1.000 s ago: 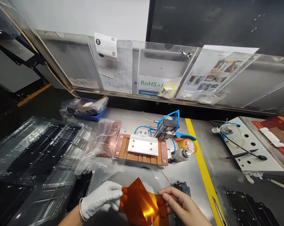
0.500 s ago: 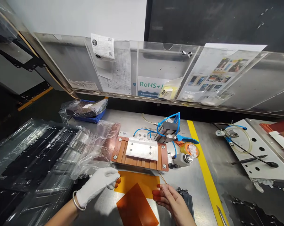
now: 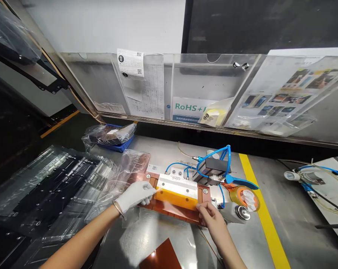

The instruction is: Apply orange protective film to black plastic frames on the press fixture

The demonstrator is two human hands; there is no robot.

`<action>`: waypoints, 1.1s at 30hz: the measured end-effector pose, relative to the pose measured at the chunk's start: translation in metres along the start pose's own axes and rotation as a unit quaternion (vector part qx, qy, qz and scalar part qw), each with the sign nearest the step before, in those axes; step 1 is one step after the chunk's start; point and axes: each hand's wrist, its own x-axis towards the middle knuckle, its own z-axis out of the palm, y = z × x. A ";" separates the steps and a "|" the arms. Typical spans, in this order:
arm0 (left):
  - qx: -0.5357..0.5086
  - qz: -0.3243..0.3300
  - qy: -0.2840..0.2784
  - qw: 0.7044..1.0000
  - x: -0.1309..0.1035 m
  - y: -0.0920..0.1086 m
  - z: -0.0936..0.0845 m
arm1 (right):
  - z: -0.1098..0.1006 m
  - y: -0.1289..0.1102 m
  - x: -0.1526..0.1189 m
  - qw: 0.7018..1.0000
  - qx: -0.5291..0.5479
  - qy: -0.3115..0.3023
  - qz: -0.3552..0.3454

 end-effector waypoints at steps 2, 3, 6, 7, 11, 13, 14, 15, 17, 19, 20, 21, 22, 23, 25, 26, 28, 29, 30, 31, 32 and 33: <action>0.015 -0.007 0.008 1.000 0.013 0.002 0.001 | 0.000 -0.004 0.009 1.000 -0.005 0.004 0.015; 0.024 -0.010 0.012 1.000 0.018 0.003 0.002 | 0.000 -0.004 0.013 1.000 -0.008 0.004 0.020; 0.039 -0.007 0.017 0.999 0.029 0.001 0.004 | -0.004 -0.002 0.023 1.000 -0.007 -0.003 0.025; 0.040 -0.004 0.018 0.999 0.032 0.000 0.005 | -0.005 0.000 0.026 1.000 -0.005 -0.005 0.025; 0.038 0.005 0.025 0.999 0.040 -0.007 0.007 | -0.008 0.009 0.039 1.000 0.002 -0.009 0.028; 0.037 0.006 0.028 0.999 0.043 -0.010 0.007 | -0.009 0.012 0.044 0.999 0.004 -0.011 0.031; 0.036 0.007 0.029 0.999 0.044 -0.010 0.007 | -0.010 0.013 0.045 0.999 0.004 -0.011 0.031; 0.034 0.008 0.030 0.999 0.044 -0.010 0.007 | -0.010 0.013 0.046 0.999 0.003 -0.010 0.030; 0.030 0.008 0.033 0.999 0.041 -0.007 0.007 | -0.011 0.014 0.048 1.000 0.000 -0.005 0.027; 0.029 0.006 0.037 0.999 0.036 -0.001 0.006 | -0.012 0.013 0.048 1.000 -0.005 -0.003 0.026; 0.028 0.004 0.039 0.999 0.033 0.002 0.006 | -0.012 0.013 0.048 1.000 -0.008 -0.004 0.025; 0.028 0.002 0.039 0.999 0.031 0.005 0.005 | -0.012 0.013 0.048 1.000 -0.012 -0.006 0.026; 0.027 0.000 0.039 0.999 0.030 0.007 0.005 | -0.012 0.012 0.048 1.000 -0.015 -0.007 0.025; 0.025 -0.002 0.040 0.999 0.028 0.009 0.005 | -0.011 0.012 0.048 0.999 -0.019 -0.009 0.025; 0.019 -0.010 0.040 0.999 0.027 0.010 0.004 | -0.011 0.010 0.048 0.999 -0.031 -0.010 0.025; 0.015 -0.015 0.040 0.999 0.026 0.011 0.004 | -0.011 0.009 0.048 0.999 -0.041 -0.009 0.026; 0.006 -0.025 0.040 0.999 0.024 0.011 0.002 | -0.014 0.006 0.048 0.997 -0.069 -0.010 0.039; 0.000 -0.029 0.039 0.999 0.023 0.011 0.001 | -0.016 0.005 0.048 0.995 -0.086 -0.013 0.049; -0.006 -0.032 0.036 0.999 0.021 0.010 0.000 | -0.019 0.003 0.048 0.993 -0.103 -0.021 0.060; -0.012 -0.035 0.034 0.999 0.020 0.010 0.000 | -0.022 0.001 0.048 0.990 -0.117 -0.031 0.071; -0.018 -0.037 0.032 0.999 0.019 0.009 -0.001 | -0.025 -0.001 0.047 0.987 -0.130 -0.043 0.080; -0.025 -0.039 0.031 0.998 0.019 0.009 0.000 | -0.028 -0.003 0.046 0.985 -0.141 -0.053 0.086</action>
